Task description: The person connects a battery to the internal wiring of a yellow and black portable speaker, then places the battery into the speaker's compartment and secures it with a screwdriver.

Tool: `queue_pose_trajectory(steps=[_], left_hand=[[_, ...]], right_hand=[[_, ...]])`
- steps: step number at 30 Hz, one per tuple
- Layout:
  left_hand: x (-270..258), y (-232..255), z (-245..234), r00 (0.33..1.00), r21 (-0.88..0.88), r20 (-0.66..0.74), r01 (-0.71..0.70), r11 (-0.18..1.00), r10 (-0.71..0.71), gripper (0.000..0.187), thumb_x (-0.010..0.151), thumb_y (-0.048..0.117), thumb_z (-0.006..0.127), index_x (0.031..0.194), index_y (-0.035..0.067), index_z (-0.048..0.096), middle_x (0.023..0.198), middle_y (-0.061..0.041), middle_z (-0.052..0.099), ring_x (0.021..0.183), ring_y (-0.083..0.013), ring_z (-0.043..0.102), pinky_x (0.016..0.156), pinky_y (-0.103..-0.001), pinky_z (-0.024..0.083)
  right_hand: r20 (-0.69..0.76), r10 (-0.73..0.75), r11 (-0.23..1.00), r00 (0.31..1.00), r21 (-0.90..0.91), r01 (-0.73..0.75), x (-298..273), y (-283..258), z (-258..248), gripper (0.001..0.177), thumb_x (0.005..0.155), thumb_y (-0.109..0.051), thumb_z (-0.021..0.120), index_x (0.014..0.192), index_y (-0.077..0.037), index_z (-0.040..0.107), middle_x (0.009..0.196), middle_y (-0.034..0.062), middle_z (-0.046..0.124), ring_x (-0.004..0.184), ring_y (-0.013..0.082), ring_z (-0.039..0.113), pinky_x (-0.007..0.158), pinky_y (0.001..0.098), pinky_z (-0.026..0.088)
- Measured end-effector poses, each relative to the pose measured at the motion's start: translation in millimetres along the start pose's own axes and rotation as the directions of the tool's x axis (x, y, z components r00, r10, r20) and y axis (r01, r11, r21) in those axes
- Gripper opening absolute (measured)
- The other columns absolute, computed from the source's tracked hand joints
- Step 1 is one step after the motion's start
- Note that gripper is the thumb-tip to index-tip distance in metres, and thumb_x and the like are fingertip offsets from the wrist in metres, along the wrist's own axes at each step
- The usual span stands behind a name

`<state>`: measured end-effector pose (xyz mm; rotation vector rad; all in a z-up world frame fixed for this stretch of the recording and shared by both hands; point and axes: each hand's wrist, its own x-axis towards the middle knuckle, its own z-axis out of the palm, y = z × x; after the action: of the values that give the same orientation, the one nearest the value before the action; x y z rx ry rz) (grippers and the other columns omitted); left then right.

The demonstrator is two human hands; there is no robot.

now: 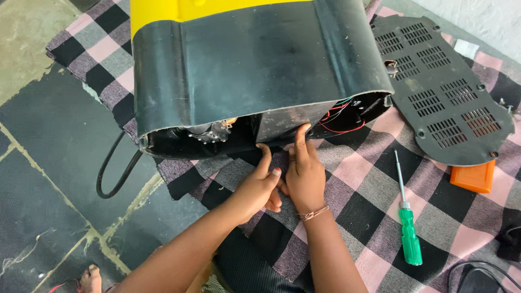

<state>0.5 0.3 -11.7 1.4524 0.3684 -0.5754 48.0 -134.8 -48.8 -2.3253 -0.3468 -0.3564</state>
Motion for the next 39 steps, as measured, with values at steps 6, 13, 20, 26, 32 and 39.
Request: queue_pose_trajectory(steps=[6,13,20,26,32,39], left_hand=[[6,-5,2,0.999,-0.143,0.026,-0.030,0.989,0.034,0.082,0.106,0.030,0.045,0.162,0.040,-0.013,0.085,-0.003,0.056,0.056,-0.0097,0.060,0.052,-0.032,0.059],[-15,10,4,0.826,0.739,-0.063,-0.339,0.582,0.560,0.040,0.106,0.026,0.054,0.145,0.020,0.053,0.082,-0.008,0.066,0.069,-0.0230,0.069,0.063,-0.037,0.057],[-55,65,0,-0.018,0.972,0.208,0.118,-0.204,0.978,0.034,0.115,0.037,0.063,0.138,0.013,0.066,0.133,-0.007,0.064,0.126,-0.0303,0.055,0.106,-0.048,0.038],[-48,104,-6,-0.022,0.918,0.186,0.359,-0.166,0.982,0.057,0.101,0.056,0.054,0.143,0.017,0.057,0.143,-0.009,0.057,0.133,-0.0321,0.051,0.107,-0.053,0.018],[-29,81,-7,-0.055,0.915,0.397,0.101,-0.391,0.916,0.042,0.107,0.027,0.072,0.146,0.018,0.060,0.132,-0.004,0.061,0.122,-0.0244,0.054,0.103,-0.047,0.027],[-36,-13,8,0.550,0.814,-0.191,-0.374,0.444,0.813,0.066,0.090,0.018,0.072,0.142,-0.006,0.038,0.134,-0.027,0.050,0.111,-0.0415,0.061,0.092,-0.044,0.053]], right_hand=[[0.046,-0.039,0.999,0.998,0.001,0.039,3,-4,-4,0.078,0.098,-0.012,0.061,0.161,-0.009,0.015,0.108,0.0173,0.065,0.075,0.0381,0.068,0.059,0.0451,0.055],[0.012,-0.065,0.998,0.998,0.012,0.065,5,0,-2,0.079,0.097,-0.010,0.060,0.164,-0.010,0.017,0.100,0.0152,0.069,0.081,0.0370,0.070,0.065,0.0459,0.056],[-0.027,-0.109,0.994,0.994,0.004,0.110,3,4,0,0.081,0.095,-0.004,0.061,0.164,-0.010,0.017,0.101,0.0157,0.069,0.082,0.0367,0.070,0.066,0.0459,0.056],[-0.025,-0.110,0.992,0.994,0.057,0.112,4,4,2,0.081,0.094,-0.001,0.059,0.163,-0.010,0.018,0.099,0.0124,0.072,0.083,0.0335,0.072,0.067,0.0439,0.057],[-0.006,-0.103,0.995,0.995,0.014,0.103,3,6,0,0.082,0.092,-0.001,0.059,0.164,-0.009,0.019,0.102,0.0164,0.071,0.083,0.0361,0.070,0.068,0.0443,0.056],[-0.015,-0.084,0.994,0.996,0.063,0.085,3,2,-1,0.076,0.098,-0.004,0.059,0.163,-0.010,0.020,0.098,0.0134,0.072,0.083,0.0333,0.072,0.068,0.0423,0.057]])
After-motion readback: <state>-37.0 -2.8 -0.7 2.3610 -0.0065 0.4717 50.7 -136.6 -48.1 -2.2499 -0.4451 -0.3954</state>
